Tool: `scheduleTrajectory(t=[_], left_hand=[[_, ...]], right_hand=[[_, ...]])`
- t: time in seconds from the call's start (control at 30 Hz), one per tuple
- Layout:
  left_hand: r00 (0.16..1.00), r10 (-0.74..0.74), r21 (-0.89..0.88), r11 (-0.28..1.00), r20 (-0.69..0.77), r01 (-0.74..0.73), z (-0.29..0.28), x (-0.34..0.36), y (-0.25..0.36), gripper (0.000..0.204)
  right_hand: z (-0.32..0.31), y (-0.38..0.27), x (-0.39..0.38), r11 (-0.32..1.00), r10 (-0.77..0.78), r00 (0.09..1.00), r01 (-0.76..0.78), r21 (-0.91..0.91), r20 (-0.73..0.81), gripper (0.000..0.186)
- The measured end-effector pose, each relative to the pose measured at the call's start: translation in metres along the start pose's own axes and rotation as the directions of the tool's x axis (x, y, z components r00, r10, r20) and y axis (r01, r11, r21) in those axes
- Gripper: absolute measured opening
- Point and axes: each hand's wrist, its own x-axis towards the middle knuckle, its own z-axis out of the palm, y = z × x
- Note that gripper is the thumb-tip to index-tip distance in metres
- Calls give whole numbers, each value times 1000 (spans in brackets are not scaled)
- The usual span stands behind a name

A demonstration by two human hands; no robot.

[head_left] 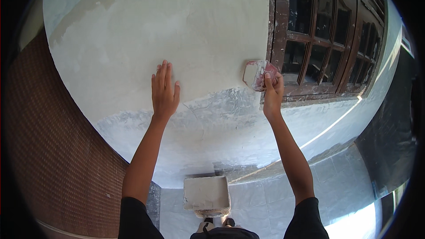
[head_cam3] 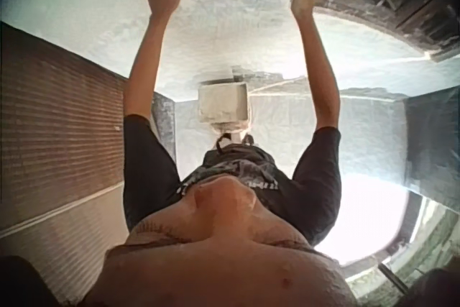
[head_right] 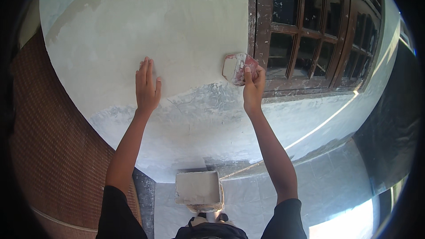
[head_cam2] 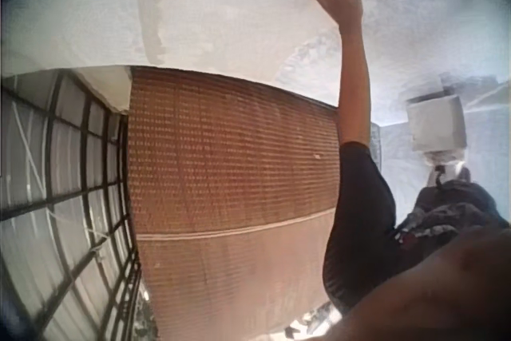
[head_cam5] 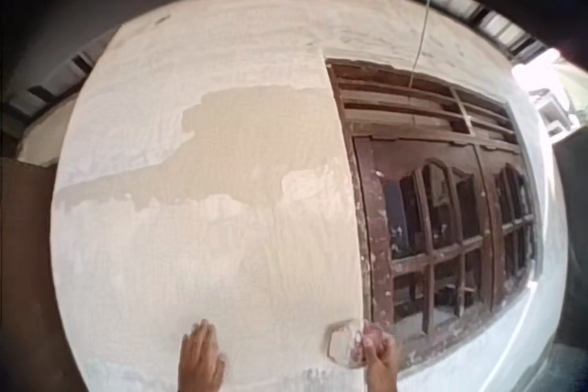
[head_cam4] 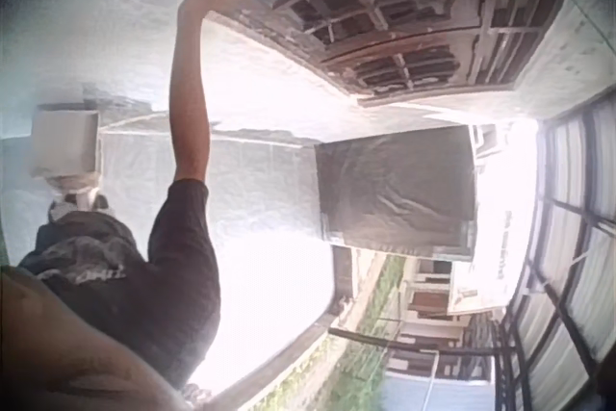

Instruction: The person applies wall filler to a wall using a putty knife to patch cracks or imperfections.

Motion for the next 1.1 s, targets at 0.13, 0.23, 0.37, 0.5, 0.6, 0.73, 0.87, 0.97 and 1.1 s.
scheduleTrajectory(t=[0.13,0.23,0.37,0.5,0.6,0.73,0.87,0.97,1.1], left_hand=[[993,-2,-72,997,114,11,-1,-60,-6,61],[981,-32,-94,994,189,51,1,-114,-12,54],[971,-81,-212,968,227,131,9,-185,-15,46],[908,-215,-231,922,360,310,4,-260,-16,41],[838,-279,-264,861,470,435,-10,-314,-21,38],[735,-342,-238,795,585,558,-33,-386,-25,37],[647,-383,-216,728,660,651,-58,-457,-37,37],[575,-414,-181,679,706,711,-68,-510,-42,37],[476,-463,-144,586,748,797,-69,-574,-33,37]], right_hand=[[-6,25,-46,994,100,995,-100,-31,-5,22],[-18,55,-84,977,204,979,-203,-66,10,20],[-42,87,-142,936,338,940,-331,-117,47,21],[-53,116,-214,866,481,877,-474,-160,1,20],[-58,134,-272,788,564,824,-555,-266,-48,22],[-75,157,-347,698,633,768,-620,-358,-97,23],[-83,178,-423,645,678,724,-668,-371,-127,25],[-84,187,-481,568,722,668,-721,-398,-180,25],[-92,204,-544,464,792,581,-771,-437,-185,28]])
